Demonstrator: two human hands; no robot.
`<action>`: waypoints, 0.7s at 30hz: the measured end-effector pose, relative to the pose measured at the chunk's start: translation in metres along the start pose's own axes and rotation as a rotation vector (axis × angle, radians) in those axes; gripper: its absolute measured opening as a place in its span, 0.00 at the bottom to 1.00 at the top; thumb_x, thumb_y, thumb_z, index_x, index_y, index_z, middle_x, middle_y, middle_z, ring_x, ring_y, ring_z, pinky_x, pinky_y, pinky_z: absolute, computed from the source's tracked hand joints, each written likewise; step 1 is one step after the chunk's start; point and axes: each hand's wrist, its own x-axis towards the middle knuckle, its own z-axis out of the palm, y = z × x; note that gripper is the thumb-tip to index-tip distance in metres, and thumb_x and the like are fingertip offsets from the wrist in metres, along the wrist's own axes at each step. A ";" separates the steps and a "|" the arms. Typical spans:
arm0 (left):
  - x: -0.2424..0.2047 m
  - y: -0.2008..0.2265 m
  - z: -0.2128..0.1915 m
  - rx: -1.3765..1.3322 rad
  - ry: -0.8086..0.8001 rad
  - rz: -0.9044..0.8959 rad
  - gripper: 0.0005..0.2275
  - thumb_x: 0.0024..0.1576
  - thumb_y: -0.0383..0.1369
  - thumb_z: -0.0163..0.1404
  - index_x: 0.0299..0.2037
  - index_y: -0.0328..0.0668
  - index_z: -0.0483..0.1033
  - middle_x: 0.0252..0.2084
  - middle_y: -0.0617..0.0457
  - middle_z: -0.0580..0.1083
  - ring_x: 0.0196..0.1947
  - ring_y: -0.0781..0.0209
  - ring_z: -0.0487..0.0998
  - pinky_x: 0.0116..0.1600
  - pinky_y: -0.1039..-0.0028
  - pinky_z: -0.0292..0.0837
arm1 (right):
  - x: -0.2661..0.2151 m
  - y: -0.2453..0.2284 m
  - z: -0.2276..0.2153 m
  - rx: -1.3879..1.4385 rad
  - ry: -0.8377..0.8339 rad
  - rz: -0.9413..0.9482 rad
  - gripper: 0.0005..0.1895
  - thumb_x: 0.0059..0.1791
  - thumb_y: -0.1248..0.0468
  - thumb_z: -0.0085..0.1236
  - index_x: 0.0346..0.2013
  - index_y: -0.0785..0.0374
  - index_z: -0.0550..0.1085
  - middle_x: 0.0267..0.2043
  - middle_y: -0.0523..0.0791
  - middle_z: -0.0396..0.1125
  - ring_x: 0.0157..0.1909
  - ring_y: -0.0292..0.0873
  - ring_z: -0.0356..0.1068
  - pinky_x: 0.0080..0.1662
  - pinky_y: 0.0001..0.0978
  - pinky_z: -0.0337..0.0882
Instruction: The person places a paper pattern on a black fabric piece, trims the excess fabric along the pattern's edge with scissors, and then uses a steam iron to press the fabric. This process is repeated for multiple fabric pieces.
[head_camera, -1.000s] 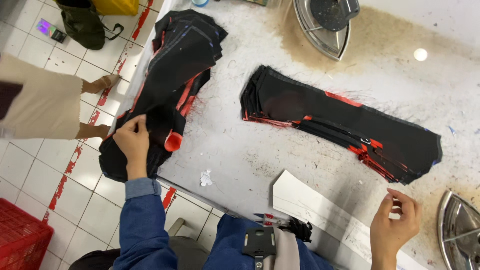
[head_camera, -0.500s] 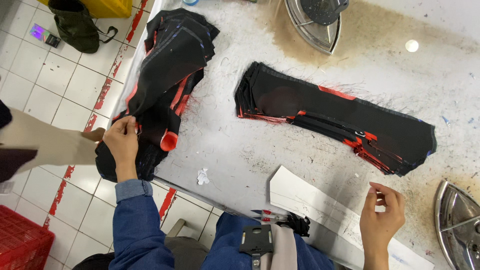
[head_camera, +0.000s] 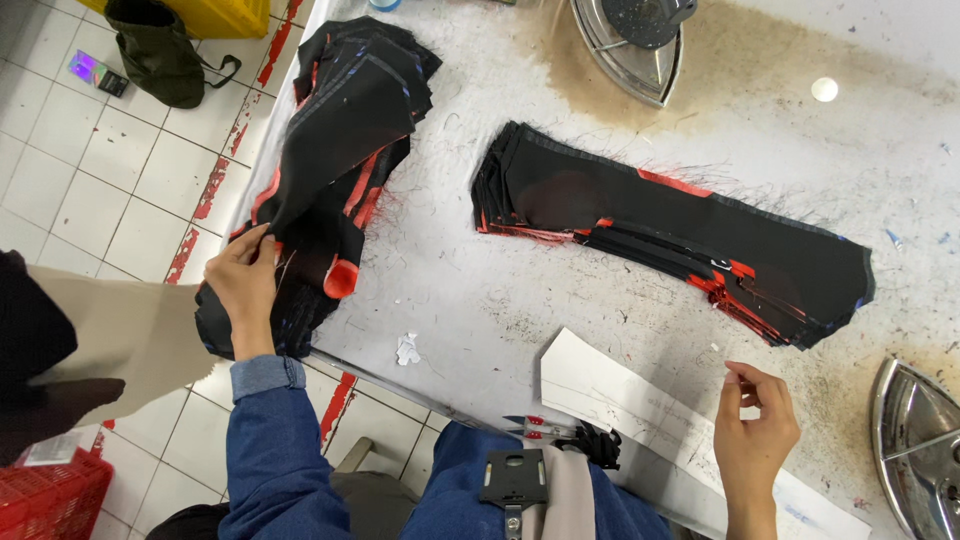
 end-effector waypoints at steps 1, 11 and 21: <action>0.001 -0.002 0.000 0.000 0.000 0.000 0.06 0.54 0.22 0.53 0.41 0.35 0.78 0.38 0.47 0.76 0.40 0.62 0.77 0.50 0.77 0.74 | 0.000 0.002 0.001 0.000 0.000 0.000 0.07 0.53 0.73 0.49 0.42 0.62 0.75 0.38 0.44 0.64 0.32 0.37 0.59 0.42 0.28 0.62; 0.011 -0.009 -0.014 0.025 -0.150 -0.105 0.07 0.59 0.32 0.52 0.40 0.36 0.78 0.30 0.55 0.73 0.28 0.71 0.66 0.32 0.79 0.61 | -0.002 -0.004 0.004 0.029 -0.120 0.032 0.07 0.51 0.70 0.49 0.40 0.58 0.75 0.37 0.42 0.65 0.32 0.37 0.59 0.42 0.27 0.62; 0.037 -0.019 0.006 0.270 0.402 0.243 0.11 0.64 0.36 0.50 0.30 0.40 0.72 0.19 0.57 0.61 0.19 0.65 0.59 0.25 0.70 0.54 | 0.004 -0.028 0.016 0.098 -0.193 -0.057 0.07 0.49 0.70 0.51 0.39 0.58 0.75 0.38 0.43 0.65 0.31 0.37 0.61 0.41 0.28 0.64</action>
